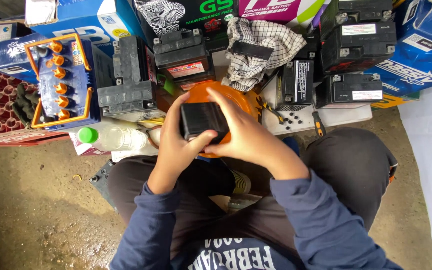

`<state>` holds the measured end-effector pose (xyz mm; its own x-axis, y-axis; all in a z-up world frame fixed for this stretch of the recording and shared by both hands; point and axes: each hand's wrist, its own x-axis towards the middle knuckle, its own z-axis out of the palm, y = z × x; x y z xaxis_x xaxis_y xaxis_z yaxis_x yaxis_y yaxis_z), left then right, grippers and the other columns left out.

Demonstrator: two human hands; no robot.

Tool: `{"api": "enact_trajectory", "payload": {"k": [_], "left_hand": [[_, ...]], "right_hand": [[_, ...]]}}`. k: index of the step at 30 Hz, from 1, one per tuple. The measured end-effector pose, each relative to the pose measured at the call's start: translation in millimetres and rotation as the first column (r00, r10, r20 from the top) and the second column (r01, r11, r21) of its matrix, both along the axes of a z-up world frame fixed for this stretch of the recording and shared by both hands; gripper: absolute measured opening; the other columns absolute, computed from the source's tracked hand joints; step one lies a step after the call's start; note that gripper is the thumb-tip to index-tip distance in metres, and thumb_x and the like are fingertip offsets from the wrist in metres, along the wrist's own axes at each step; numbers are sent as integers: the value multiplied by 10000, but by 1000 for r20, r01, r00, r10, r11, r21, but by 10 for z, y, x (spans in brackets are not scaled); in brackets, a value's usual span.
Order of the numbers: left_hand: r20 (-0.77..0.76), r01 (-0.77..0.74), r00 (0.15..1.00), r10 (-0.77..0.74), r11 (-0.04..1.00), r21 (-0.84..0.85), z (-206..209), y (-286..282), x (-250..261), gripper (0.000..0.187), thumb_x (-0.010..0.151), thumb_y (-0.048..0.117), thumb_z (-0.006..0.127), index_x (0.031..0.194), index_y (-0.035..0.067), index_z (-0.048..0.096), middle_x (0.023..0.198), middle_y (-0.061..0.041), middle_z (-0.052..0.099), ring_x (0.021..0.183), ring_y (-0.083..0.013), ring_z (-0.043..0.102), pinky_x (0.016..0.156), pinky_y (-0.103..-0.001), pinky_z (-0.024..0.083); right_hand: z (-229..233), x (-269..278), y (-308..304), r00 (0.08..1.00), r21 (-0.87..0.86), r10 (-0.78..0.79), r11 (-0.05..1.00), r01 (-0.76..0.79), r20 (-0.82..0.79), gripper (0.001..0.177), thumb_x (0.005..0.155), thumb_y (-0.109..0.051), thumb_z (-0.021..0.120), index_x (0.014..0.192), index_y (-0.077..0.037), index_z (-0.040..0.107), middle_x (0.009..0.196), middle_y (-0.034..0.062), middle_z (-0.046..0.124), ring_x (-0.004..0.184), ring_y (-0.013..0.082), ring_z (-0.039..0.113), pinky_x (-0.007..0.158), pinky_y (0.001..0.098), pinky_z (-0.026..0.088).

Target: Prying open a battery casing with a screwdriver and inspecting the internal components.

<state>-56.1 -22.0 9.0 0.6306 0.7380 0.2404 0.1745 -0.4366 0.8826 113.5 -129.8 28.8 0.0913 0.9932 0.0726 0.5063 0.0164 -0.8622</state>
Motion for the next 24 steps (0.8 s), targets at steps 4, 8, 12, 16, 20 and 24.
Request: {"api": "enact_trajectory", "payload": {"k": [4,8,12,16,20,24], "left_hand": [[-82,100,993,-84,971,216,162,68,152,1213,721,503,943,1634,83,262,1254,-287,647,1183,-479,637,1037,-558,488],[-128,186,980,-154,939,290,163,121,201,1362,701,554,966,1660,73,127,1181,-330,652,1110,-521,648,984,-579,507],[125,106,980,-154,939,328,132,245,166,1429,644,471,1039,1655,32,128,1404,-246,494,1274,-419,550,1146,-491,477],[143,92,980,-142,946,310,79,208,-59,1243,745,489,939,1622,-16,219,1533,-222,396,1450,-411,389,1262,-509,307],[396,244,902,-174,961,-134,-29,151,3,1025,942,462,744,1658,75,121,1604,-219,369,1501,-341,348,1275,-521,261],[428,91,904,-13,982,-163,-183,199,176,494,986,426,653,1342,93,572,1284,-59,607,1203,-144,552,1103,-366,421]], "right_hand": [[-202,244,236,984,51,112,991,-120,141,1070,744,-353,908,1551,9,305,1462,305,506,1378,466,481,1174,596,362],[-296,233,240,994,77,58,995,-65,89,1034,672,-332,943,1495,-2,411,1388,276,564,1310,477,534,1131,601,394],[-366,128,188,970,70,-238,968,240,-39,968,652,-580,917,1417,-126,534,1274,148,639,1219,360,631,1037,505,508],[-189,131,138,925,56,-356,929,366,-135,1009,574,-356,1006,1425,-140,508,1260,179,630,1217,389,633,1047,506,510],[-180,157,113,867,65,-301,933,354,-396,940,574,-193,1024,1366,-104,525,1211,109,630,1210,230,587,1118,419,433],[-206,21,148,872,102,-229,949,299,-432,865,629,-189,1020,1325,-100,514,1181,89,620,1191,190,567,1119,402,412]]}}
